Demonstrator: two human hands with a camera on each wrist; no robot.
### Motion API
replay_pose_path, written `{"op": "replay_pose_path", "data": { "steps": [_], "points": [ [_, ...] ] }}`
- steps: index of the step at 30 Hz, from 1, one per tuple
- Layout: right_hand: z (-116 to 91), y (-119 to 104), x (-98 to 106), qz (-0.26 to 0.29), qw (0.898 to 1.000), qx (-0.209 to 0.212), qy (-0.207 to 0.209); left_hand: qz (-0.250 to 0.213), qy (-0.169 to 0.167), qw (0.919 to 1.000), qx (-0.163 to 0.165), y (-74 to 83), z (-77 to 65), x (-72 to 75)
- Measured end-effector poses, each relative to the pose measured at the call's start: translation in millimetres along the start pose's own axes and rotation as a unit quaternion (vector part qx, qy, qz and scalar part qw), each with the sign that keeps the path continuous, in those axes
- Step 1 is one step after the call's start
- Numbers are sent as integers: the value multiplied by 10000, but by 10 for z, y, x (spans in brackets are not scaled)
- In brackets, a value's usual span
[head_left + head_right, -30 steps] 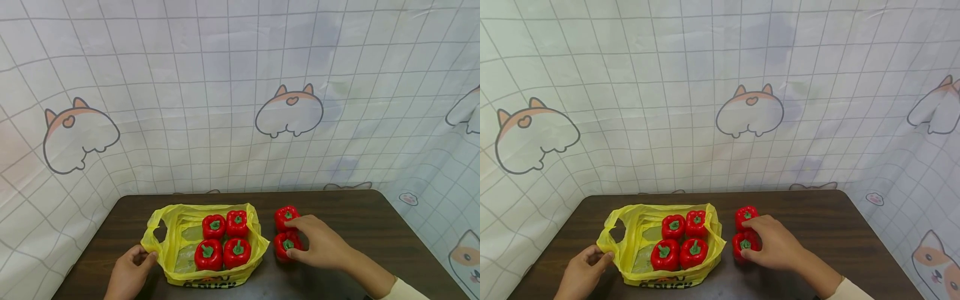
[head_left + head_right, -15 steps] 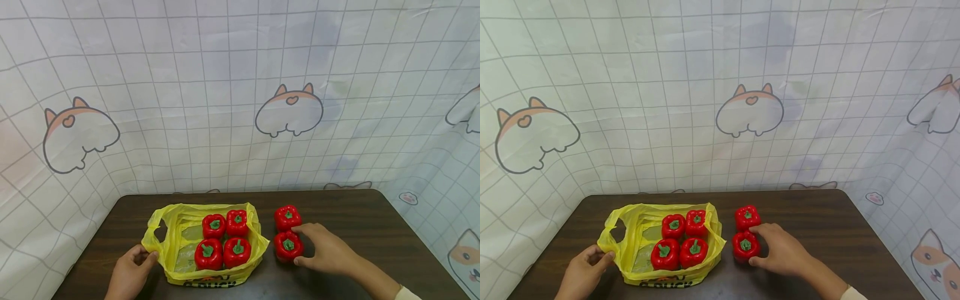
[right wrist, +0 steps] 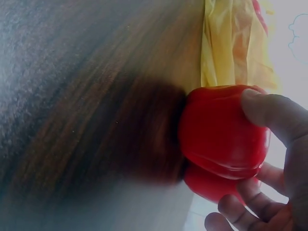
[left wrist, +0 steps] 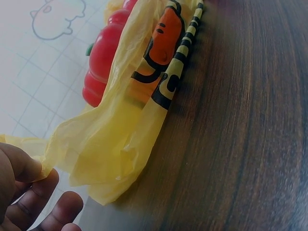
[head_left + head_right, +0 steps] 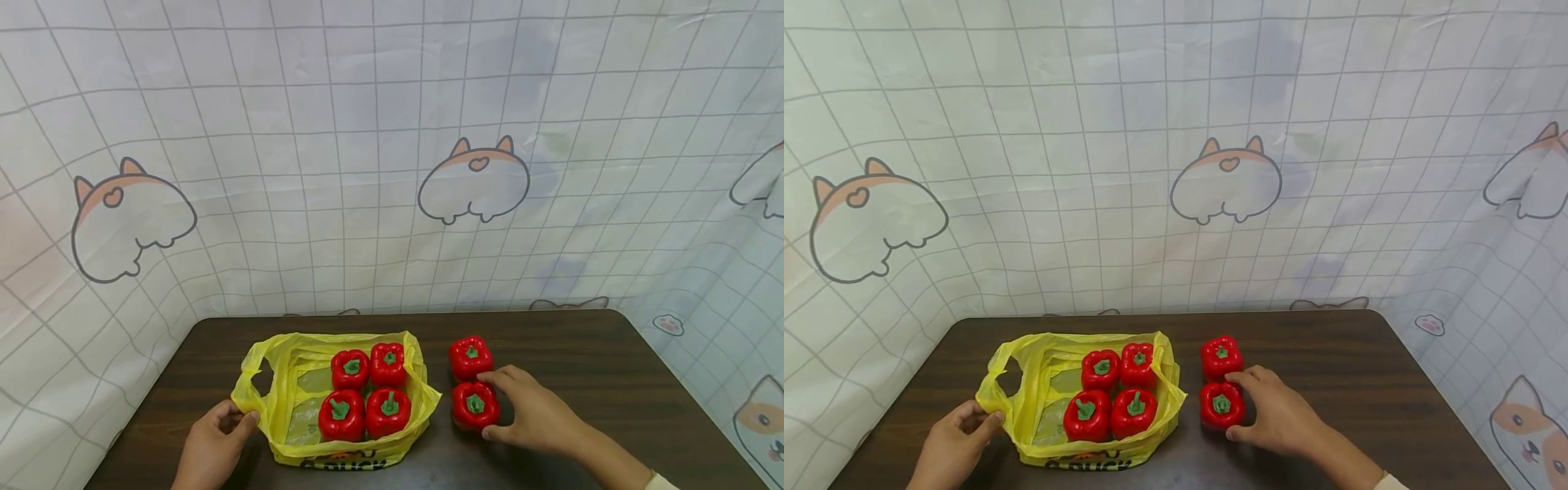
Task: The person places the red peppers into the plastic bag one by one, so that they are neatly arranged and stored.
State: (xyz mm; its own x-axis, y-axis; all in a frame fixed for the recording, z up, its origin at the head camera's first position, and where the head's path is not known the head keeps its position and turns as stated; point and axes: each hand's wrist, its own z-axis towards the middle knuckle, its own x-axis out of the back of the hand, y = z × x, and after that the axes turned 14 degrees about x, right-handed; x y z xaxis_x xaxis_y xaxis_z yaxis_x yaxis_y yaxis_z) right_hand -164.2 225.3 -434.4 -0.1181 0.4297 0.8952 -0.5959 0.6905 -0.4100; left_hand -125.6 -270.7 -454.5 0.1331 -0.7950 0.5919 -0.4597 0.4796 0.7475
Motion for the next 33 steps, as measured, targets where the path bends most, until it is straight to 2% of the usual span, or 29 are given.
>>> {"op": "replay_pose_path", "data": {
  "steps": [9, 12, 22, 28, 33],
  "points": [
    [10, -38, -40, 176, 9977, -649, 66, 18, -18, 10000, 35, -3, 7, 16],
    [22, -57, -45, 208, 9970, -747, 41, -6, -30, 10000, 32, 0, -1, 20],
    [11, -94, -42, -216, 9997, -101, 100, -160, -25, 9999, 19, -4, -32, 26],
    [36, -157, 23, -206, 9996, -3, 197, -219, -41, 9997, 39, -19, -27, 34],
    [88, -249, 157, -84, 9993, -102, 350, -224, -85, 9997, 31, -34, -12, 50]
  ]
}}
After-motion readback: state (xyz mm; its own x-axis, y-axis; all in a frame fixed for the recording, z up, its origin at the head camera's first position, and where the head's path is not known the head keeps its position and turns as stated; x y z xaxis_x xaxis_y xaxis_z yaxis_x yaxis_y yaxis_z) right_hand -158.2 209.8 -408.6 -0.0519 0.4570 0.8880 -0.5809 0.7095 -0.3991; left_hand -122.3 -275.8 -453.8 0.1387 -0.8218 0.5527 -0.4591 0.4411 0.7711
